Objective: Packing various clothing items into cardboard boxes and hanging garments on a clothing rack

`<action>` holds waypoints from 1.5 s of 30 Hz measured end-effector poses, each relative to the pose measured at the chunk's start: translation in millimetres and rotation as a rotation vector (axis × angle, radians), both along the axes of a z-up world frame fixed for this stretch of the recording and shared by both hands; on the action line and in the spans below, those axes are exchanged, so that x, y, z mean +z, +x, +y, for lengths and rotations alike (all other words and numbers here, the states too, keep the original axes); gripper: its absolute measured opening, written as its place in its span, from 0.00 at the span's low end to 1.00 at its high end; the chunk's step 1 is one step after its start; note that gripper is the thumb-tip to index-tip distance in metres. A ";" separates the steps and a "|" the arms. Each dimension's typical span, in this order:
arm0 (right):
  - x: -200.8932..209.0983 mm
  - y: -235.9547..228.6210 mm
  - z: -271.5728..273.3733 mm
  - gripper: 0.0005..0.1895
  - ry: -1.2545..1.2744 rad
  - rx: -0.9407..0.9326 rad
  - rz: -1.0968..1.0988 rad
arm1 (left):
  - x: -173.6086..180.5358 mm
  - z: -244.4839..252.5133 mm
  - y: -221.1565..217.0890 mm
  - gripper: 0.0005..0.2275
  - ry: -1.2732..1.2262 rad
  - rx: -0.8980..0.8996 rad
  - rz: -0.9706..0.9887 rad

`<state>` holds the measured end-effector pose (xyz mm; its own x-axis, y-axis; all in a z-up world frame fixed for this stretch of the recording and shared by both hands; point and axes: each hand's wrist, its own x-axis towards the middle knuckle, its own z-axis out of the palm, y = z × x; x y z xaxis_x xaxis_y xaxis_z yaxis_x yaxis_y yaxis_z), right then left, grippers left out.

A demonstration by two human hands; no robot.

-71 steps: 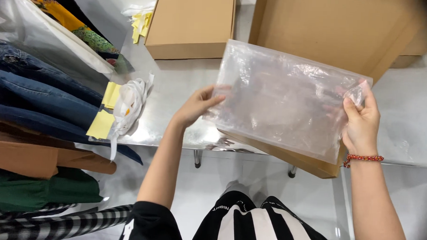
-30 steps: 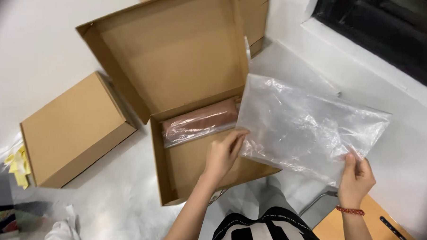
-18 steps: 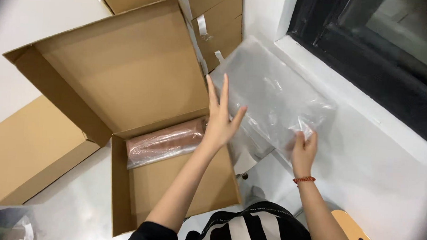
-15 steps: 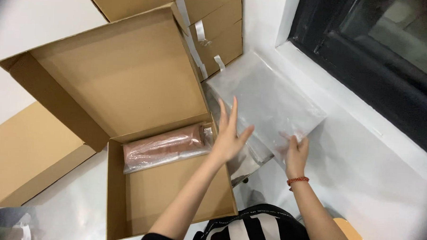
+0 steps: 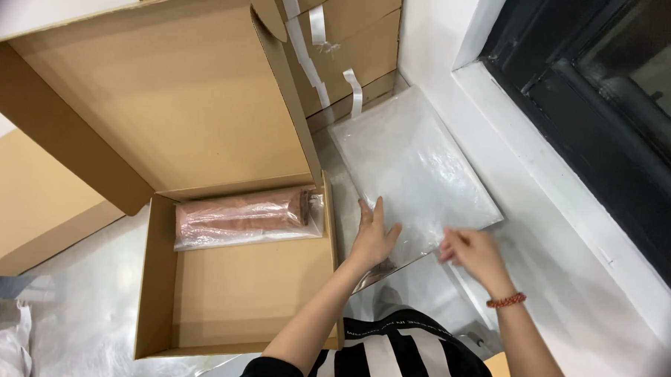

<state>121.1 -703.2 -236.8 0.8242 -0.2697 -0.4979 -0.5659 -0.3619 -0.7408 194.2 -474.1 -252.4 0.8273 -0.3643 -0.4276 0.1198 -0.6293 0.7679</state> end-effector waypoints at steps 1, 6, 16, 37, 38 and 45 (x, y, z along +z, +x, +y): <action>6.9 13.0 -4.7 0.22 -0.001 0.006 0.002 | 4.7 -1.4 0.2 0.37 -0.001 0.006 0.002; 36.0 110.8 3.7 0.13 -0.624 0.224 -0.758 | 11.7 -7.8 4.2 0.34 0.157 -0.071 -0.069; -47.5 189.4 1.8 0.33 -0.867 0.588 -0.228 | 14.0 -21.8 20.1 0.36 0.566 -0.216 -0.173; -81.1 196.5 -6.6 0.36 -0.960 0.581 -0.268 | -73.8 -110.9 202.1 0.27 0.369 -0.271 -0.654; -79.1 196.8 -6.7 0.35 -0.923 0.567 -0.263 | -78.9 -112.8 202.3 0.25 0.333 -0.155 -0.723; -54.8 197.4 1.8 0.34 -0.828 0.519 -0.270 | -72.4 -96.8 202.7 0.25 0.492 0.013 -0.688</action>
<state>318.5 -701.3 -291.6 0.9951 -0.0223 -0.0959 -0.0436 -0.9733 -0.2254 397.0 -570.9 -324.7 0.9641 -0.2571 0.0657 -0.2646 -0.9128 0.3110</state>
